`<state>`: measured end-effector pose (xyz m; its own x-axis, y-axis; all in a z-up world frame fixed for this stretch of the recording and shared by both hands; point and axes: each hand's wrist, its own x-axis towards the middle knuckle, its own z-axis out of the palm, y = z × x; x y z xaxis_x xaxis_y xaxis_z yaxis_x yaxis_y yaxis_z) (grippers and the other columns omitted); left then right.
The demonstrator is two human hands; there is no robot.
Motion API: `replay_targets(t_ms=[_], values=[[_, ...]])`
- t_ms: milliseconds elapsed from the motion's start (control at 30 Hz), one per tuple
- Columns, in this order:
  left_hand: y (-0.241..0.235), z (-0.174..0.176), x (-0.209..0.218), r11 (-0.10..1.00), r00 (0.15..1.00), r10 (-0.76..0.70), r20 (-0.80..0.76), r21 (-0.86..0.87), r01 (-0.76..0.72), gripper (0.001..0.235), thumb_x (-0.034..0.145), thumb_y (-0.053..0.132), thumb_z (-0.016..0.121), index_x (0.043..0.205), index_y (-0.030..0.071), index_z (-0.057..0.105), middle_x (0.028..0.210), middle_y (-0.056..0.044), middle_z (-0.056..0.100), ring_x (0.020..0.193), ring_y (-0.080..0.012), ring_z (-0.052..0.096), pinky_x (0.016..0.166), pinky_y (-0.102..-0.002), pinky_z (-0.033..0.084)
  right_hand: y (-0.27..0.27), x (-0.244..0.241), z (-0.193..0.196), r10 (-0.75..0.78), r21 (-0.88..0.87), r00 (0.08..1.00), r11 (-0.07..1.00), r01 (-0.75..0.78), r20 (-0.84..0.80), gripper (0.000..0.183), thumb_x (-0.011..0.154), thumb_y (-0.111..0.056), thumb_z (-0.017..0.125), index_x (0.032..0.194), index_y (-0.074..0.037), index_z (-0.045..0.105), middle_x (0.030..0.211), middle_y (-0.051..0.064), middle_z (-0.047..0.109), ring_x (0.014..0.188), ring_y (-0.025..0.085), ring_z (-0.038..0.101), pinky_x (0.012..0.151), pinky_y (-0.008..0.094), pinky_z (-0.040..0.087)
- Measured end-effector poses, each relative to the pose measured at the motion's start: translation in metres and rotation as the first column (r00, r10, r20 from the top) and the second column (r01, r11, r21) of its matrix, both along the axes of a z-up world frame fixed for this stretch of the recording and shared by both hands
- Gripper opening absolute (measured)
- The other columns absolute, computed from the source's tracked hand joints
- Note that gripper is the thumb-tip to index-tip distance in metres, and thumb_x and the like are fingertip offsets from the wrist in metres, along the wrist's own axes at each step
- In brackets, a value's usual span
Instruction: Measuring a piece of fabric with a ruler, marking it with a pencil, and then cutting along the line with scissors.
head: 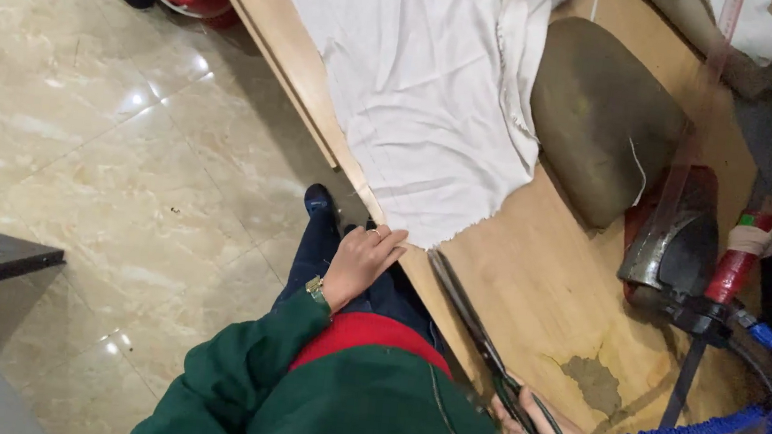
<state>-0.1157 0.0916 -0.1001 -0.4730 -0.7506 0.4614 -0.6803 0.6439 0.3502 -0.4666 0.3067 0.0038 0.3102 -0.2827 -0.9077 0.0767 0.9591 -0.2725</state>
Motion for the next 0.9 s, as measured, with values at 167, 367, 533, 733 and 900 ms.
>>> replay_targets(t_ms=[167, 367, 533, 733, 900], values=[[-0.012, 0.007, -0.003, 0.992, 0.999, -0.020, 0.046, -0.124, 0.025, 0.021, 0.105, 0.014, 0.062, 0.085, 0.014, 0.057, 0.072, -0.001, 0.043, 0.059, -0.0176, 0.045, 0.058, -0.033, 0.035, -0.056, 0.057, 0.045, 0.169, -0.188, 0.985, 0.967, -0.174, -0.041, 0.049, 0.097, -0.056, 0.034, 0.126, -0.017, 0.035, 0.124, -0.001, 0.032, 0.114, 0.014, 0.029, 0.107, 0.033, 0.028], [-0.018, 0.027, -0.006, 0.970, 1.000, 0.012, 0.010, -0.243, -0.009, 0.029, 0.100, 0.002, 0.067, 0.078, 0.015, 0.054, 0.069, 0.000, 0.039, 0.059, -0.0162, 0.039, 0.060, -0.032, 0.030, -0.060, 0.062, -0.020, 0.123, -0.282, 0.992, 0.952, -0.117, 0.004, 0.080, 0.093, -0.056, 0.042, 0.159, -0.015, 0.024, 0.107, 0.008, 0.059, 0.090, 0.017, 0.055, 0.086, 0.031, 0.045], [-0.015, 0.030, -0.006, 0.963, 0.999, -0.008, -0.054, -0.271, -0.007, 0.030, 0.099, 0.011, 0.075, 0.076, 0.015, 0.056, 0.068, 0.001, 0.037, 0.061, -0.0164, 0.039, 0.059, -0.033, 0.029, -0.092, 0.078, 0.002, 0.327, -0.271, 0.922, 0.886, -0.375, -0.207, 0.089, 0.087, -0.064, 0.038, 0.164, -0.022, 0.022, 0.107, 0.004, 0.057, 0.083, 0.014, 0.049, 0.083, 0.027, 0.042], [-0.013, 0.031, -0.007, 0.971, 0.997, -0.037, -0.071, -0.240, 0.019, 0.032, 0.098, 0.012, 0.076, 0.074, 0.014, 0.055, 0.068, 0.000, 0.041, 0.061, -0.0162, 0.040, 0.060, -0.034, 0.031, -0.106, 0.087, 0.027, 0.412, -0.203, 0.839, 0.842, -0.499, -0.354, 0.091, 0.085, -0.070, 0.033, 0.163, -0.026, 0.016, 0.173, -0.004, 0.013, 0.159, 0.014, 0.015, 0.127, 0.037, 0.017], [-0.014, 0.033, -0.006, 0.971, 0.995, -0.038, -0.088, -0.237, 0.017, 0.027, 0.099, 0.009, 0.074, 0.077, 0.013, 0.059, 0.067, 0.000, 0.036, 0.061, -0.0168, 0.038, 0.061, -0.034, 0.032, -0.116, 0.099, 0.043, 0.357, -0.259, 0.864, 0.851, -0.458, -0.355, 0.093, 0.082, -0.072, 0.035, 0.162, -0.026, 0.023, 0.172, -0.003, 0.020, 0.158, 0.018, 0.022, 0.126, 0.042, 0.023]])
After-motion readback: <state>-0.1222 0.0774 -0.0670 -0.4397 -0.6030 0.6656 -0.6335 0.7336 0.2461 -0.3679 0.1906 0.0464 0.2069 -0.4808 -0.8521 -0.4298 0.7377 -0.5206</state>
